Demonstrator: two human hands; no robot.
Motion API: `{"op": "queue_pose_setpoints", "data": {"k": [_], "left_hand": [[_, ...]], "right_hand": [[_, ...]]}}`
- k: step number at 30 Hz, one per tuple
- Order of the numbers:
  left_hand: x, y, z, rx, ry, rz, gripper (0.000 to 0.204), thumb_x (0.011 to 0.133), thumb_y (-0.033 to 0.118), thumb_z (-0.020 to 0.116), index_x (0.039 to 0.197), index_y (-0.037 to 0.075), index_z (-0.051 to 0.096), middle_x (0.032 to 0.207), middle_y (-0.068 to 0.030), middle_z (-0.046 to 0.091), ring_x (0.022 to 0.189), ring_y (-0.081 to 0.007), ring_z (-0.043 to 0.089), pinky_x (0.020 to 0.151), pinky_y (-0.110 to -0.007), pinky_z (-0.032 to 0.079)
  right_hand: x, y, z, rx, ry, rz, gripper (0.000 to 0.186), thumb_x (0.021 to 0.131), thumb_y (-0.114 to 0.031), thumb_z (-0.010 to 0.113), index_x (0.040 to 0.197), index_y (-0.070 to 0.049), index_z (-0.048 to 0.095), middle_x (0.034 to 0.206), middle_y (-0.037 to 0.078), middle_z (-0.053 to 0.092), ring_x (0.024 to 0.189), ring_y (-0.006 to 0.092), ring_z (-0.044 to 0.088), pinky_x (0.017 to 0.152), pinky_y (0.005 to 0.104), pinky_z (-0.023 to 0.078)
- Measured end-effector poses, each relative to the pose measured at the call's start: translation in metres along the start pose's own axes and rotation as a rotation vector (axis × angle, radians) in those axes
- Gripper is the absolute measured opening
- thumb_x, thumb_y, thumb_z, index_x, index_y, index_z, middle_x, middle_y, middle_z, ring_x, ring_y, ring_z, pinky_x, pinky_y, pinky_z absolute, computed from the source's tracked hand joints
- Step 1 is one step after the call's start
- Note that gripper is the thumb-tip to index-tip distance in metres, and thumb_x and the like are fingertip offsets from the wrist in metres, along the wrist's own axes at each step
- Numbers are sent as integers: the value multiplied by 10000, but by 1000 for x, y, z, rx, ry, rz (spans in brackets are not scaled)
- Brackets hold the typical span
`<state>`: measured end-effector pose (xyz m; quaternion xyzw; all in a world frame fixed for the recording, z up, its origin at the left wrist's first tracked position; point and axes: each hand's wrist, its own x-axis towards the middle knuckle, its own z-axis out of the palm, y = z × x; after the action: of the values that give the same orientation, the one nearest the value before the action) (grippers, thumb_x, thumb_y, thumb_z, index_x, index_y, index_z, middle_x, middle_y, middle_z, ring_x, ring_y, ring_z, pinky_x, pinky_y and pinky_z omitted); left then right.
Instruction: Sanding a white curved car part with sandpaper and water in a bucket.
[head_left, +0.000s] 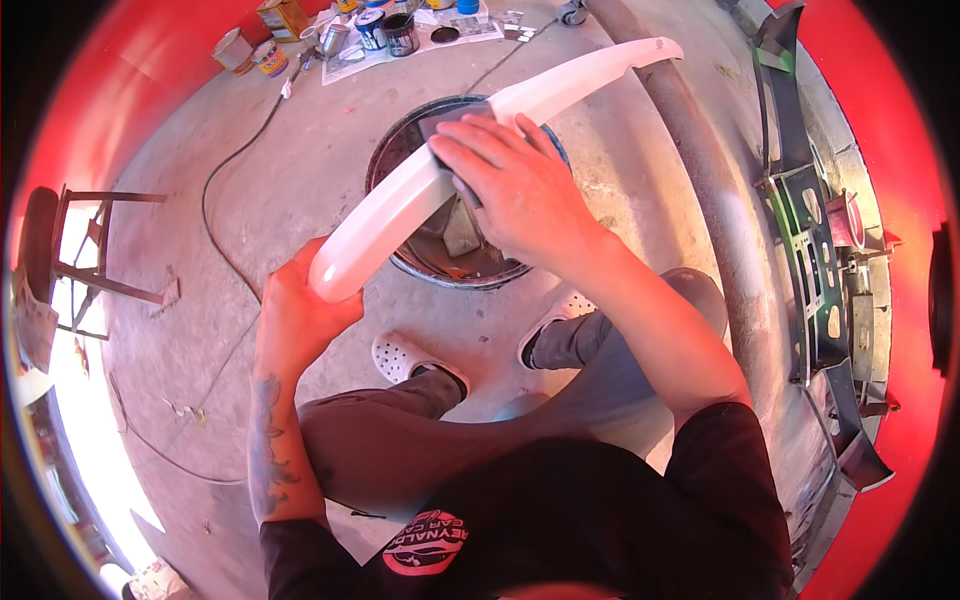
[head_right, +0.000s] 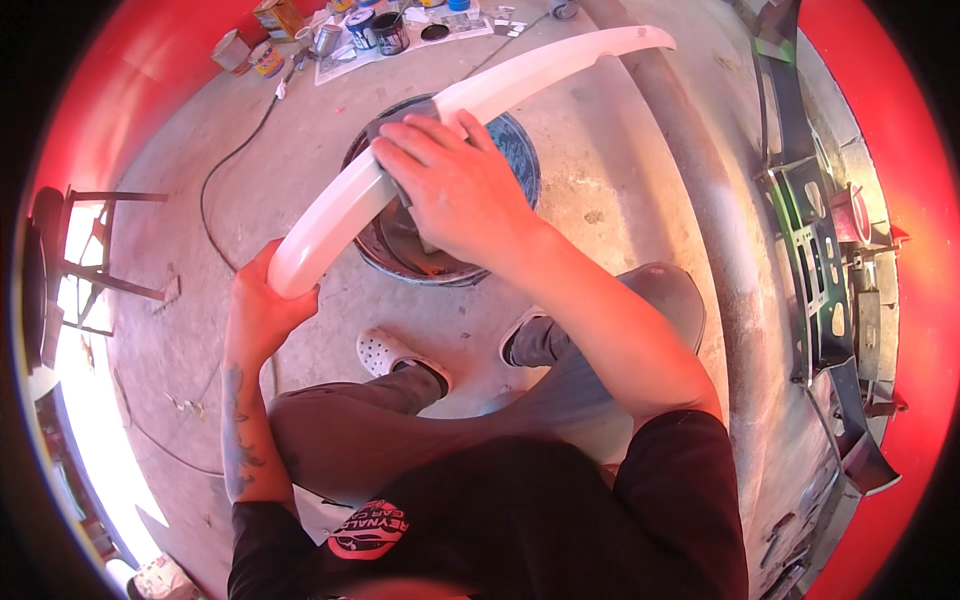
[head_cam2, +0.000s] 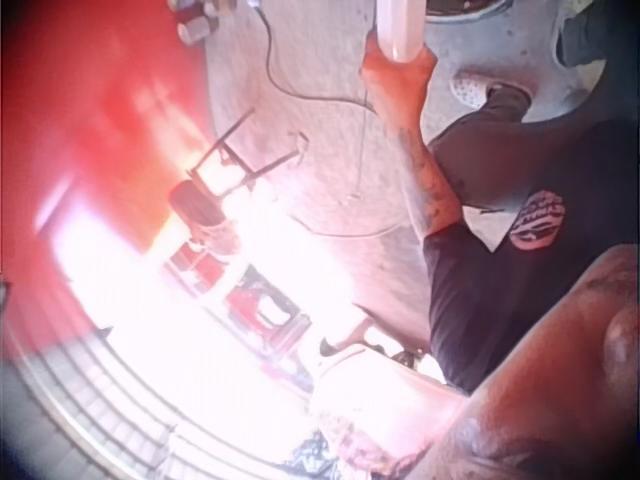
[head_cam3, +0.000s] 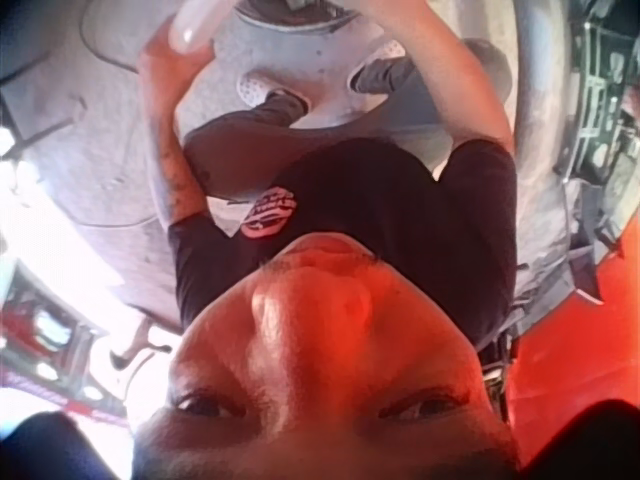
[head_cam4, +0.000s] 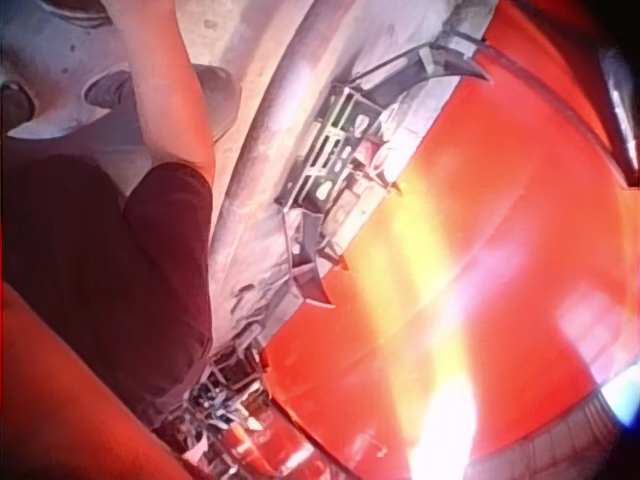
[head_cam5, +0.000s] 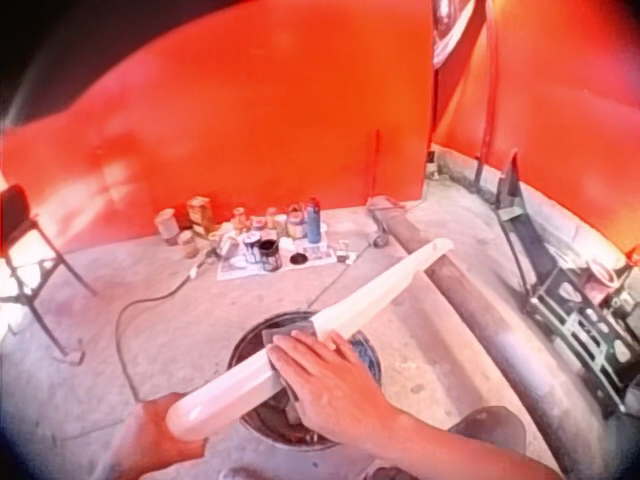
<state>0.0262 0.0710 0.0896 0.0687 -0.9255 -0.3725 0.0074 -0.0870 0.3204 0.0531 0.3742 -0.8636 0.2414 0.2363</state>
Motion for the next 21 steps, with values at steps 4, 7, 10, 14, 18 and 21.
{"op": "queue_pose_setpoints", "data": {"k": [4,7,10,14,18,21], "left_hand": [[1,7,3,17,-1,4,475,741,111,743,1206,30,688,945,-186,742,885,-272,745,827,-360,561],[3,5,5,21,-9,15,476,741,109,744,1207,27,687,951,-188,743,886,-274,746,826,-362,562],[2,-1,0,29,-6,5,480,739,106,746,1208,24,684,959,-187,746,888,-272,746,827,-363,563],[-1,3,-3,30,-15,-17,481,735,101,750,1205,20,682,970,-186,748,900,-264,746,827,-363,563],[2,2,2,23,-7,18,484,732,110,755,1202,20,682,970,-190,747,905,-257,746,829,-365,563],[4,3,2,24,-9,21,486,728,109,757,1200,22,684,957,-180,743,882,-249,736,820,-363,561]], "right_hand": [[-2,89,-10,-113,36,139,454,857,-84,643,1309,-68,604,1386,92,605,1323,308,539,1080,532,422],[-1,87,-8,-89,29,195,452,862,-77,638,1313,-72,602,1387,94,605,1321,314,540,1075,518,429],[1,39,-2,-17,20,83,428,884,-85,624,1311,-73,602,1384,98,605,1308,316,547,1069,512,434],[2,77,-8,-71,27,97,394,934,-114,595,1326,-73,600,1393,105,602,1309,307,553,1062,504,448],[4,176,-15,-76,-39,326,400,990,-157,566,1382,-76,576,1428,113,590,1329,300,551,1063,502,455],[-2,199,2,-196,31,344,413,1023,-215,545,1409,-69,559,1441,135,582,1349,325,533,1075,487,450]]}}
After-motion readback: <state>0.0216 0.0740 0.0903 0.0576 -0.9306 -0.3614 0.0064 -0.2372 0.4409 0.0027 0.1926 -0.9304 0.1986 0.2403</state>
